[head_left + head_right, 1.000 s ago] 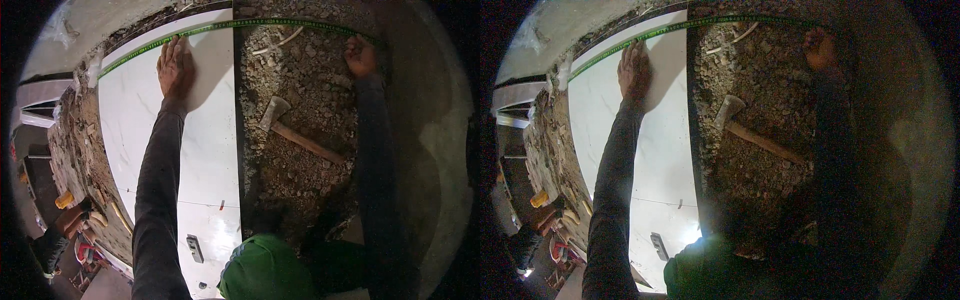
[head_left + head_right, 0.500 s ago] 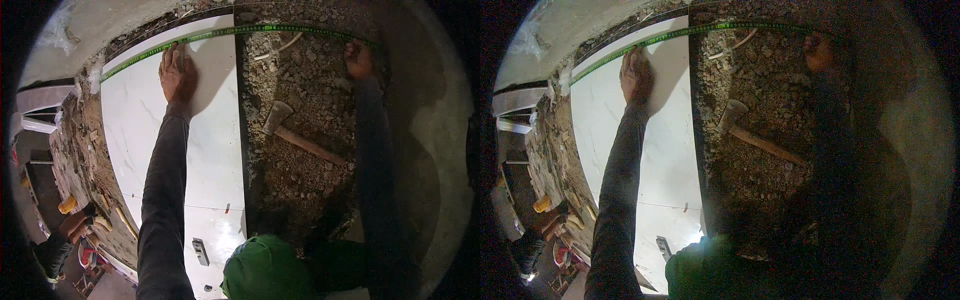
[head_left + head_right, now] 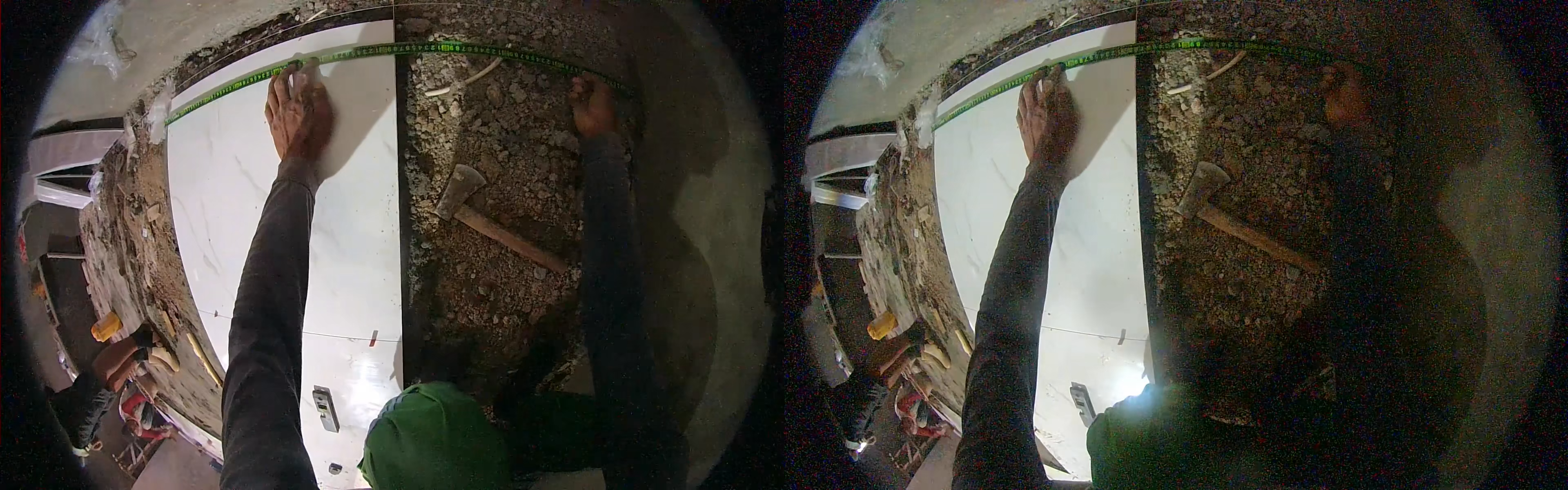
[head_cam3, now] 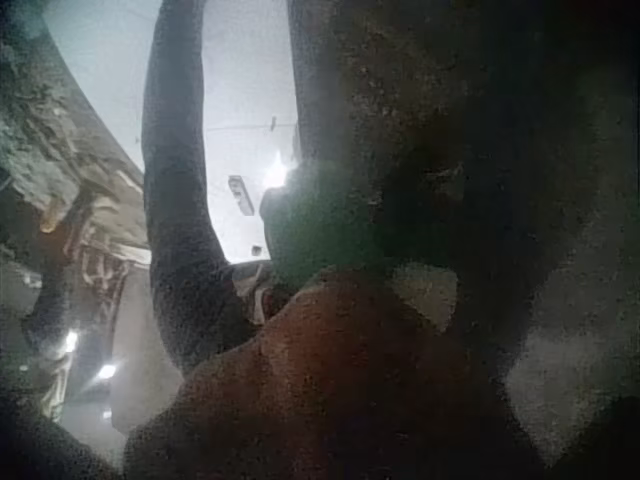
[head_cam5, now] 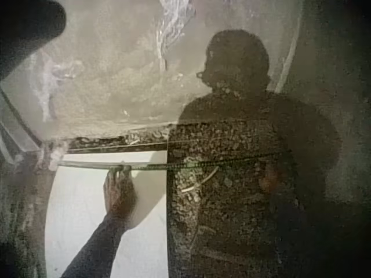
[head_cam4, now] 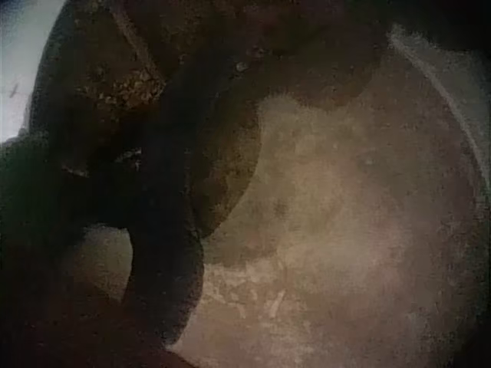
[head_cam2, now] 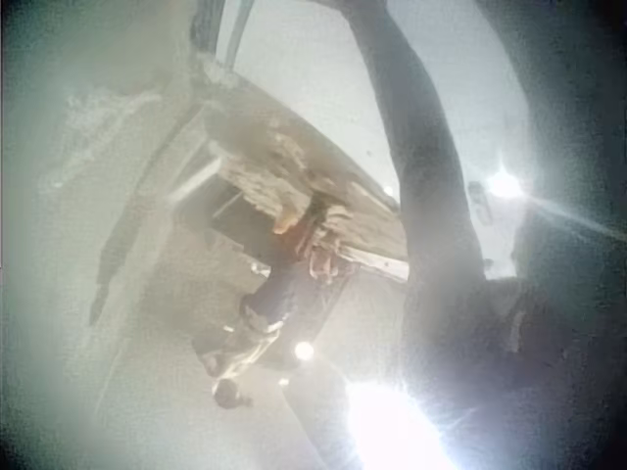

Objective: The person measures a gap in the flooring with a tape measure, uses a small axe to chip away at the concrete subfloor, and then positions a large floor tile into the prepared space.

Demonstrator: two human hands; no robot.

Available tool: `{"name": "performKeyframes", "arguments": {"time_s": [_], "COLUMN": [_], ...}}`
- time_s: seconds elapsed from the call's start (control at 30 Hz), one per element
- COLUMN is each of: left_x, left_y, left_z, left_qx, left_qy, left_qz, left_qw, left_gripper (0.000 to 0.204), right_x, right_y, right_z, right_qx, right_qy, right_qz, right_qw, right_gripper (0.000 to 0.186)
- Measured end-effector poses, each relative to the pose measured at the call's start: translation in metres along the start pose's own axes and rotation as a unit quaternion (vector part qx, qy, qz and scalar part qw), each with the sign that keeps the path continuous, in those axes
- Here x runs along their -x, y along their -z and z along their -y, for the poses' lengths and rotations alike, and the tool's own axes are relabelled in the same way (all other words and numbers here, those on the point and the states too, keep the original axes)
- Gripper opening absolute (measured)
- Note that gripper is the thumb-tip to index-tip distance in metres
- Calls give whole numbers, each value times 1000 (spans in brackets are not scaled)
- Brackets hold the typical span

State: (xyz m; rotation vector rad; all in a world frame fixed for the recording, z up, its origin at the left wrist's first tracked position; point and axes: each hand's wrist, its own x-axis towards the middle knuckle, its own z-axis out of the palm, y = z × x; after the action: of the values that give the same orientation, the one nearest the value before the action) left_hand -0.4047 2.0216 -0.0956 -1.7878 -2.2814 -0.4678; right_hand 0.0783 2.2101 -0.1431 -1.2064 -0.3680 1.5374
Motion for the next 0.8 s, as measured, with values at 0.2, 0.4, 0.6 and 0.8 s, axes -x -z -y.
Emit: {"name": "performKeyframes", "arguments": {"time_s": [0.2,0.4,0.6,0.8], "left_x": [-9,-10,-9,-11], "left_y": [-2,-27,7,-16], "left_z": [-1,4,-2,-32], "left_qx": [13,-16,29,130], "left_qy": [-10,-67,-63,-19], "left_qz": [-19,10,3,30], "left_qw": [1000,998,998,991], "left_gripper": [45,45,45,47], "right_x": [-28,-22,47,10], "right_y": [35,30,-43,12], "right_z": [-8,-23,6,-4], "right_qx": [-92,-64,-5,-63], "right_qy": [26,43,15,108], "right_qz": [163,129,-66,21], "right_qw": [982,989,998,992], "right_gripper": [14,29,36,26]}}
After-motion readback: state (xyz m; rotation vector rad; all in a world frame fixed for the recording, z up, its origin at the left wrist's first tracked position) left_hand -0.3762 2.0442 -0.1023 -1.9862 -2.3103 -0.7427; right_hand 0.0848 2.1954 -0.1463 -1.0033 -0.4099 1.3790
